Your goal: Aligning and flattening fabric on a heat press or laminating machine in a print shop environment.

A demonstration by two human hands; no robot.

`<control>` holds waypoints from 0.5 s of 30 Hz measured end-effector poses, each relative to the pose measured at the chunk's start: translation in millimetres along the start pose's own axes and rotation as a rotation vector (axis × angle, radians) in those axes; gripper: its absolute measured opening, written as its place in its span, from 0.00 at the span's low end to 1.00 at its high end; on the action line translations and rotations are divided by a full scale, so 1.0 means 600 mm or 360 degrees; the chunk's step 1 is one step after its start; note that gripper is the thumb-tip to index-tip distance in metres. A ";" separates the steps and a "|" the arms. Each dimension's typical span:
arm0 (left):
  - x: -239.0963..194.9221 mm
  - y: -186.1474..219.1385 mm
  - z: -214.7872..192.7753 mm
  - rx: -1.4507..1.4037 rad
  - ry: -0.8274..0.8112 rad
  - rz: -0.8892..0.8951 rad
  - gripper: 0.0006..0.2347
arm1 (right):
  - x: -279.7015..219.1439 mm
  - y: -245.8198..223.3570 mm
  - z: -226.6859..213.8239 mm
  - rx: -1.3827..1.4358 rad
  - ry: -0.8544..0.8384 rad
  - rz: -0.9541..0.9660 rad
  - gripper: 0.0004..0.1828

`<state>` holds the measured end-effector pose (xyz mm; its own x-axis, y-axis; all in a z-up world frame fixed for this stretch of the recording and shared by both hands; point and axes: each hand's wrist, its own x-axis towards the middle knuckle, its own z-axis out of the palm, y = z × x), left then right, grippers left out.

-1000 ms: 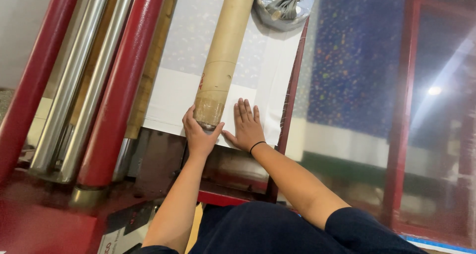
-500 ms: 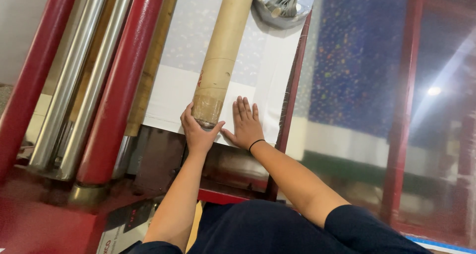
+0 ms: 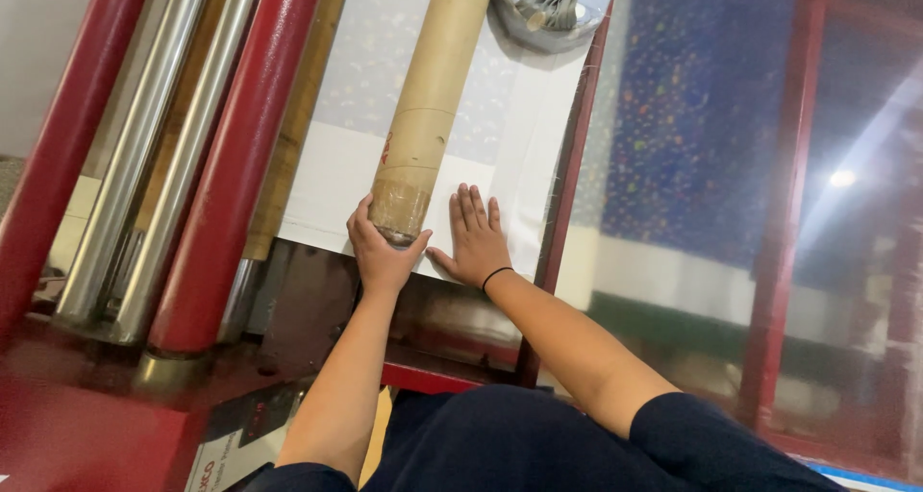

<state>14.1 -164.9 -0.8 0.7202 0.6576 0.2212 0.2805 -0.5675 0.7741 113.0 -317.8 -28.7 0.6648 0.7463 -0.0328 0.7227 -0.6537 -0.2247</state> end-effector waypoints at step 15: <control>0.000 0.006 0.001 0.0078 -0.0001 -0.0033 0.47 | 0.000 0.005 -0.007 0.0023 -0.0055 -0.0036 0.58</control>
<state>15.4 -167.2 1.6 0.7144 0.6692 0.2046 0.3261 -0.5771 0.7488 115.7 -320.3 -25.2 0.6415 0.7647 -0.0610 0.7343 -0.6351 -0.2396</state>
